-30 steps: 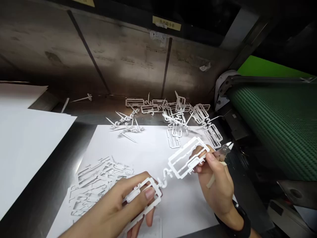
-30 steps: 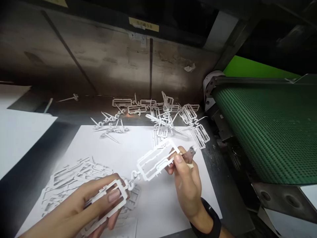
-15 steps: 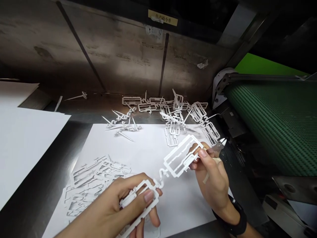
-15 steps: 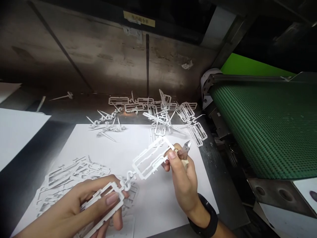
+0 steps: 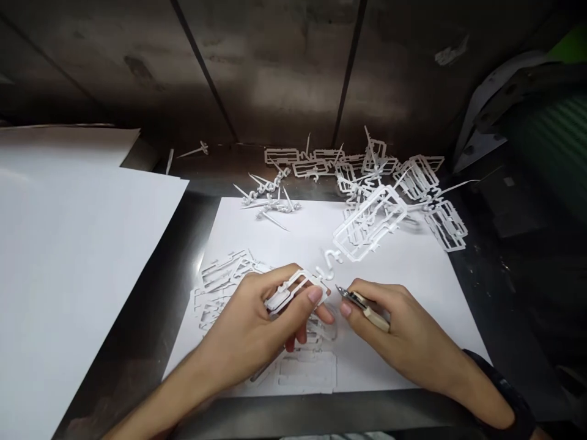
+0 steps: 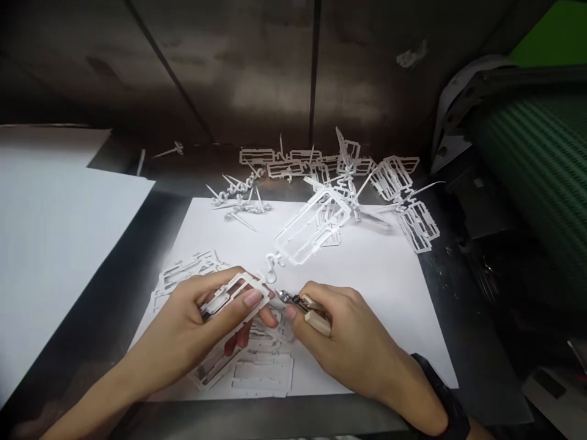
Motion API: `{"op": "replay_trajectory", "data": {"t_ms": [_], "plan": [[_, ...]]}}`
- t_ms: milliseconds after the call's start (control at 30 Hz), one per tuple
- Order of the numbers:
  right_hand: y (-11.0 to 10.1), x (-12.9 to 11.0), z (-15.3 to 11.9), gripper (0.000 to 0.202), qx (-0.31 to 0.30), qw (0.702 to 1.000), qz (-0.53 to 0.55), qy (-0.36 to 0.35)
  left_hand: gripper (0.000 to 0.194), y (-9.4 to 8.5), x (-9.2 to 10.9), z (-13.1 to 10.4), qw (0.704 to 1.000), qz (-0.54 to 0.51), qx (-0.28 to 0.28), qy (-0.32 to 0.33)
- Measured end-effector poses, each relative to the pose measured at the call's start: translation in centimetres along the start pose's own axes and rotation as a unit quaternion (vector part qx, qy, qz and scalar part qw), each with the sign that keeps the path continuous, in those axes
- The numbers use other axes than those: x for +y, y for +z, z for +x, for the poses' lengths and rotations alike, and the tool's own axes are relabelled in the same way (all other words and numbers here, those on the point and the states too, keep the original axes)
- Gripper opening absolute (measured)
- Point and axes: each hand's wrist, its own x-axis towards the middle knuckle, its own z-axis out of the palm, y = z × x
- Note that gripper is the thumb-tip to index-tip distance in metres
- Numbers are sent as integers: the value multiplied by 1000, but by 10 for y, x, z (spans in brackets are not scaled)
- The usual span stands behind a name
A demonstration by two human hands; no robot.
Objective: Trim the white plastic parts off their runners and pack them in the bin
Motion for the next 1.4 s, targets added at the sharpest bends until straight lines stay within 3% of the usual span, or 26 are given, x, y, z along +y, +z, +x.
{"op": "replay_trajectory", "data": {"t_ms": [100, 367, 833, 1267, 1400], "plan": [[0, 1, 0, 34, -6, 1000, -20, 8, 34, 2, 0, -1, 1000, 28, -10, -7], [-1, 1, -5, 31, -46, 999, -5, 14, 26, 2, -2, 1, 997, 11, -68, -33], [-4, 1, -8, 40, -67, 997, -8, 48, 32, 3, -8, -3, 998, 41, -53, 18], [-5, -2, -11, 42, -104, 993, 1, 50, 28, 2, -8, -4, 996, 4, -90, -21], [-7, -2, -15, 33, -98, 995, -6, 27, 29, 2, -8, -5, 994, -5, -108, -31]]}}
